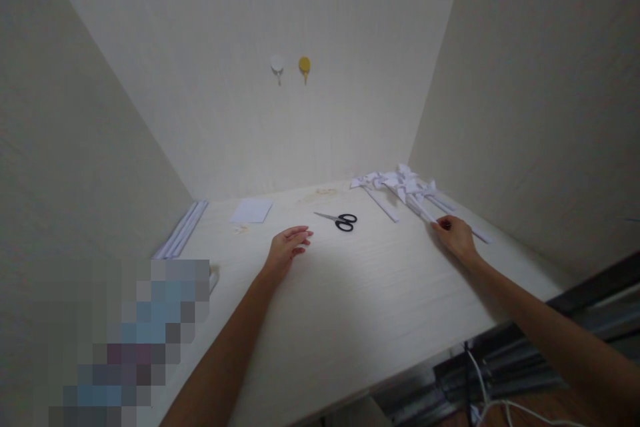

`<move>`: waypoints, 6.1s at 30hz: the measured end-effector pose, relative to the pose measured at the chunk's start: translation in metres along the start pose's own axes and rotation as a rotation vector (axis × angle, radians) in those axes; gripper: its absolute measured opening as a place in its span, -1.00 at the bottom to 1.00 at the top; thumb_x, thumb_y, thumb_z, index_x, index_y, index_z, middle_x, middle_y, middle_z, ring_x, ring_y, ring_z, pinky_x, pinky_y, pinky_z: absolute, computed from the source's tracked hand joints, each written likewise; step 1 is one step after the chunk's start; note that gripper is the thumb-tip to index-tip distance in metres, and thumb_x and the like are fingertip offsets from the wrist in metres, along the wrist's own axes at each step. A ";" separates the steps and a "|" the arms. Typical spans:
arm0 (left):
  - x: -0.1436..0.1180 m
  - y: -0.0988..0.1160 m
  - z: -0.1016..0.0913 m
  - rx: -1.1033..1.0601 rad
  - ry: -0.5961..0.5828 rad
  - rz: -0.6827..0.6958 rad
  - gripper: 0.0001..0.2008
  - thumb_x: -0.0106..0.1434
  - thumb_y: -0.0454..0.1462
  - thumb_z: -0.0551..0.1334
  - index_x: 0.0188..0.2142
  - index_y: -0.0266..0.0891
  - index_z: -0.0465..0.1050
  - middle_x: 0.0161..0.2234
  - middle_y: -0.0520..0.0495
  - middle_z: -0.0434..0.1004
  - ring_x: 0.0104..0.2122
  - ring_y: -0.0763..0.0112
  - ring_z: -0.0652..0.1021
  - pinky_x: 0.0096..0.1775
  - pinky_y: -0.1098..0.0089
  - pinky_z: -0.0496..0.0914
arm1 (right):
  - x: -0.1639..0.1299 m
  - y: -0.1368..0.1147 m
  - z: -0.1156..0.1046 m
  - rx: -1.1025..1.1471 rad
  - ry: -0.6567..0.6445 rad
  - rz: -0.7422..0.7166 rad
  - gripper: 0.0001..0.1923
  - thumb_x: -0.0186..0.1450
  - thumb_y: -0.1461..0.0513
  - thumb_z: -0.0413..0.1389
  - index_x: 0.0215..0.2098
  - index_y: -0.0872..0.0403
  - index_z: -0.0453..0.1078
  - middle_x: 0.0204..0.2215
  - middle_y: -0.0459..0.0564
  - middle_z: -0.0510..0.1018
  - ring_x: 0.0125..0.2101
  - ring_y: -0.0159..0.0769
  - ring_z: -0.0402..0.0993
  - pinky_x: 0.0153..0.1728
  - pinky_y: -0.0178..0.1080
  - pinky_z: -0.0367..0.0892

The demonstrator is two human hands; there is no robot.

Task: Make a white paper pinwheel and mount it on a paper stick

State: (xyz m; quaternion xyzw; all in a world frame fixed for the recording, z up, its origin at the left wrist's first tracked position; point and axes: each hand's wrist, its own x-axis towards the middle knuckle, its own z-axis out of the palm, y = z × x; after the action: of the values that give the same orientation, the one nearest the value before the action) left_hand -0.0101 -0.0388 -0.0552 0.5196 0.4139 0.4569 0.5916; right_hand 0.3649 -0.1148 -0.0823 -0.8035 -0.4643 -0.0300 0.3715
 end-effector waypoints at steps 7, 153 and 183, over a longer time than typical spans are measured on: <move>-0.001 0.001 0.000 0.014 -0.009 -0.002 -0.71 -0.10 -0.26 0.28 -0.33 -0.32 0.42 -0.35 -0.11 0.51 -0.50 0.57 0.43 -0.52 0.56 0.26 | 0.003 0.003 0.000 -0.070 -0.024 0.010 -0.81 0.05 0.19 0.01 -0.53 0.16 0.37 -0.57 0.08 0.47 -0.53 -0.24 0.36 -0.49 -0.28 0.19; 0.051 0.123 -0.013 0.849 0.417 0.252 -0.66 0.15 -0.18 0.05 -0.40 -0.47 0.43 -0.44 -0.18 0.46 -0.33 0.28 0.47 -0.25 0.28 0.35 | -0.128 -0.174 0.020 0.666 -0.467 -0.731 -0.87 0.15 0.38 -0.03 -0.54 0.10 0.23 -0.61 -0.10 0.31 -0.59 -0.45 0.24 -0.57 -0.38 0.22; -0.100 -0.008 -0.012 0.871 -0.182 0.254 -0.52 0.15 -0.34 0.03 0.09 -0.20 0.05 0.15 -0.16 0.04 0.11 0.34 0.14 0.05 0.20 0.15 | -0.104 -0.137 0.013 0.211 -0.508 -1.778 -0.61 0.28 0.37 -0.27 -0.13 0.27 0.35 -0.17 0.10 0.49 -0.17 -0.32 0.41 -0.21 -0.30 0.37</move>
State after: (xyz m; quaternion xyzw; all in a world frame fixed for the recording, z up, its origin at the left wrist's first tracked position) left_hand -0.0448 -0.1331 -0.0627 0.8043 0.4467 0.2620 0.2915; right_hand 0.1972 -0.1419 -0.0546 -0.0972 -0.9770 -0.0844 0.1703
